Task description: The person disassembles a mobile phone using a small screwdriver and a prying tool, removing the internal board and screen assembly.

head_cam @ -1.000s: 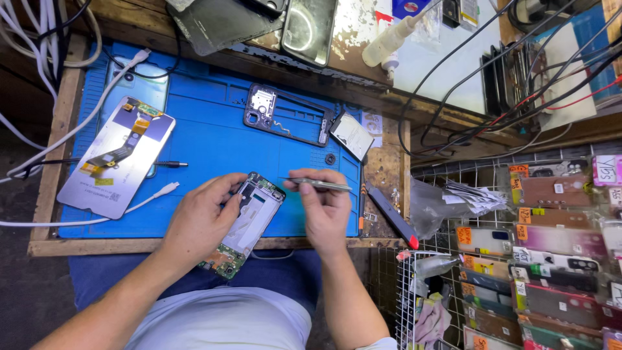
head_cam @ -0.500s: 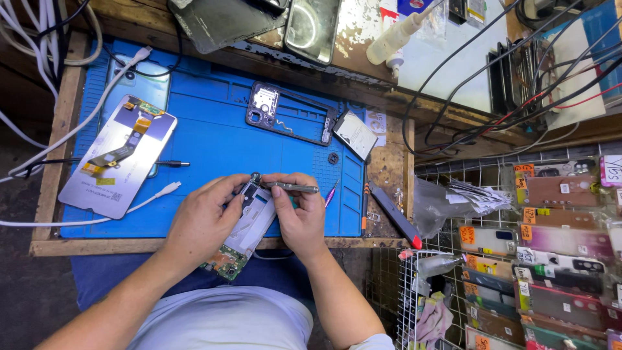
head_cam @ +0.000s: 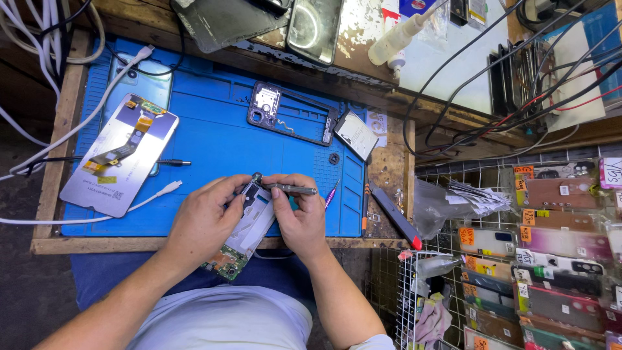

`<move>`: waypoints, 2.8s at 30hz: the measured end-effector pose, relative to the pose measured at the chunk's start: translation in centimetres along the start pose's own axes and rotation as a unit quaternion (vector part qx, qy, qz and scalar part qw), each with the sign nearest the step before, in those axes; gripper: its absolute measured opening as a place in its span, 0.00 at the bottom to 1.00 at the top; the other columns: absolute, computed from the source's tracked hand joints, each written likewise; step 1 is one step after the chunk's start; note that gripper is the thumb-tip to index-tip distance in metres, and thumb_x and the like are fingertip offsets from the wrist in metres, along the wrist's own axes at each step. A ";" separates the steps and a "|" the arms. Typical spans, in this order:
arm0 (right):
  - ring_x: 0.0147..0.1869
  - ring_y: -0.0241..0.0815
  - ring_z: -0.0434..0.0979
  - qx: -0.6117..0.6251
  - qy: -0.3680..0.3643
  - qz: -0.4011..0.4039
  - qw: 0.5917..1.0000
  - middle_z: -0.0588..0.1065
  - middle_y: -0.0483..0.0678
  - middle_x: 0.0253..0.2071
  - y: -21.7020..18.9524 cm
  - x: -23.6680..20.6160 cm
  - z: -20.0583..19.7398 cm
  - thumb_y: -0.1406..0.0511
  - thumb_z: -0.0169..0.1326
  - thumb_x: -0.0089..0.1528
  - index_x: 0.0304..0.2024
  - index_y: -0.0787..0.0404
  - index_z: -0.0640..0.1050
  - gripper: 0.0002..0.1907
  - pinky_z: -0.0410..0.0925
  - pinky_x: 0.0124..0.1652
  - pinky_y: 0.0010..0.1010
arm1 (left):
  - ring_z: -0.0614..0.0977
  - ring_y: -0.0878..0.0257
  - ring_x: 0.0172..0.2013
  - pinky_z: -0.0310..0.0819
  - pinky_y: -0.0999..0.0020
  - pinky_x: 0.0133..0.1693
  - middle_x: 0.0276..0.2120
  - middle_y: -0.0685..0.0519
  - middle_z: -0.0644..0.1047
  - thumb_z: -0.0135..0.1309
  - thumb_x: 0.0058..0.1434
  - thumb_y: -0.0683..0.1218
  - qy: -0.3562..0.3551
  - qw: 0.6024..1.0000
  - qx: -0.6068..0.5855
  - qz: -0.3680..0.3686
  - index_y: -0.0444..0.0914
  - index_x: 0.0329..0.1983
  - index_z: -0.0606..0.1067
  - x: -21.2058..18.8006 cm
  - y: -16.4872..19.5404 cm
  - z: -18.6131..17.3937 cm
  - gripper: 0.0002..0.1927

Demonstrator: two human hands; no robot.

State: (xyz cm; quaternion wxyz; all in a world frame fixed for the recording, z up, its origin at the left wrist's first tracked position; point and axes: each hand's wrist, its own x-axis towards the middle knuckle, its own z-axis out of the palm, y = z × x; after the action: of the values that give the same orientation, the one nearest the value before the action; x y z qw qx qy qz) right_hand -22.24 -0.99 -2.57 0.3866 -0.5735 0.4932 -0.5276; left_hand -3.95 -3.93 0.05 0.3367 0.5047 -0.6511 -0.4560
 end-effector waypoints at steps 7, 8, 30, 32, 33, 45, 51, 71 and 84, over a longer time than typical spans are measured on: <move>0.53 0.39 0.81 -0.006 0.003 0.001 1.000 0.79 0.56 0.51 -0.3 0.1 -0.2 0.73 0.52 0.70 0.52 0.65 0.68 0.10 0.75 0.53 0.31 | 0.84 0.56 0.31 0.77 0.62 0.33 0.39 0.45 0.82 0.52 0.61 0.42 -0.009 1.000 0.001 -0.026 0.37 0.54 0.78 0.0 0.3 -0.2 0.17; 0.53 0.40 0.81 0.004 0.003 0.001 1.000 0.79 0.56 0.51 -0.3 0.1 -0.2 0.73 0.52 0.70 0.52 0.65 0.68 0.10 0.74 0.53 0.31 | 0.84 0.56 0.30 0.76 0.62 0.32 0.38 0.45 0.82 0.52 0.61 0.42 -0.013 0.999 -0.001 -0.038 0.38 0.54 0.78 0.0 0.4 -0.2 0.17; 0.61 0.49 0.78 0.094 -0.010 -0.087 0.992 0.73 0.58 0.56 1.0 -2.0 0.0 0.79 0.50 0.70 0.56 0.63 0.65 0.15 0.73 0.63 0.41 | 0.79 0.73 0.30 0.76 0.77 0.31 0.35 0.54 0.81 0.54 0.64 0.42 -0.029 0.987 -0.138 -0.073 0.34 0.56 0.77 -0.1 -1.0 0.1 0.17; 0.62 0.49 0.78 0.121 -0.001 -0.092 0.988 0.73 0.58 0.56 1.1 -2.1 -0.1 0.78 0.50 0.70 0.56 0.63 0.66 0.14 0.73 0.63 0.42 | 0.79 0.73 0.30 0.76 0.76 0.30 0.34 0.54 0.82 0.54 0.64 0.42 -0.028 0.986 -0.142 -0.078 0.33 0.55 0.77 0.0 -0.9 0.2 0.17; 0.62 0.49 0.79 0.135 0.004 -0.094 0.986 0.73 0.58 0.56 1.1 -2.2 -0.2 0.78 0.50 0.70 0.56 0.63 0.66 0.14 0.73 0.63 0.42 | 0.80 0.73 0.30 0.76 0.76 0.30 0.34 0.54 0.82 0.54 0.64 0.42 -0.027 0.986 -0.144 -0.082 0.33 0.55 0.77 0.0 -0.9 0.2 0.17; 0.29 0.34 0.67 -0.293 0.120 0.130 0.940 0.73 0.44 0.26 -1.8 -1.1 -9.2 0.67 0.62 0.61 0.49 0.65 0.79 0.14 0.63 0.29 0.26 | 0.81 0.64 0.30 0.76 0.70 0.31 0.38 0.48 0.82 0.56 0.63 0.43 0.038 0.995 -0.064 -0.067 0.32 0.61 0.72 1.4 -0.8 0.4 0.23; 0.24 0.43 0.71 -0.440 0.066 0.177 0.878 0.72 0.50 0.23 -3.6 -2.5 -10.1 0.62 0.64 0.56 0.54 0.61 0.78 0.23 0.67 0.28 0.35 | 0.84 0.54 0.37 0.79 0.60 0.37 0.45 0.43 0.80 0.55 0.62 0.42 0.022 0.999 0.015 -0.045 0.32 0.59 0.73 1.0 -0.3 0.1 0.22; 0.50 0.49 0.80 -0.322 0.050 -0.048 0.944 0.75 0.56 0.51 -4.0 0.9 -8.1 0.70 0.52 0.63 0.51 0.67 0.75 0.14 0.71 0.50 0.34 | 0.80 0.46 0.49 0.73 0.53 0.51 0.47 0.41 0.79 0.59 0.57 0.40 0.122 0.942 0.221 0.223 0.29 0.48 0.77 -3.5 2.0 -5.6 0.16; 0.55 0.52 0.77 -0.484 -0.066 -0.261 0.832 0.76 0.50 0.47 -2.9 24.6 1.0 0.68 0.57 0.64 0.51 0.56 0.77 0.12 0.68 0.52 0.44 | 0.84 0.54 0.36 0.79 0.61 0.38 0.44 0.42 0.80 0.63 0.46 0.39 0.026 0.915 0.190 0.354 0.31 0.42 0.79 -11.8 -6.1 -2.3 0.18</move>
State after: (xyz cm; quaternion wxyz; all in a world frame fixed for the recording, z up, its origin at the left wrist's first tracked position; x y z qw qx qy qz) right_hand -21.89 -24.42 5.60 -0.0613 -0.8283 0.4908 -0.2633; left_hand 3.40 6.38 -4.59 0.3908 0.3072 -0.8526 -0.1611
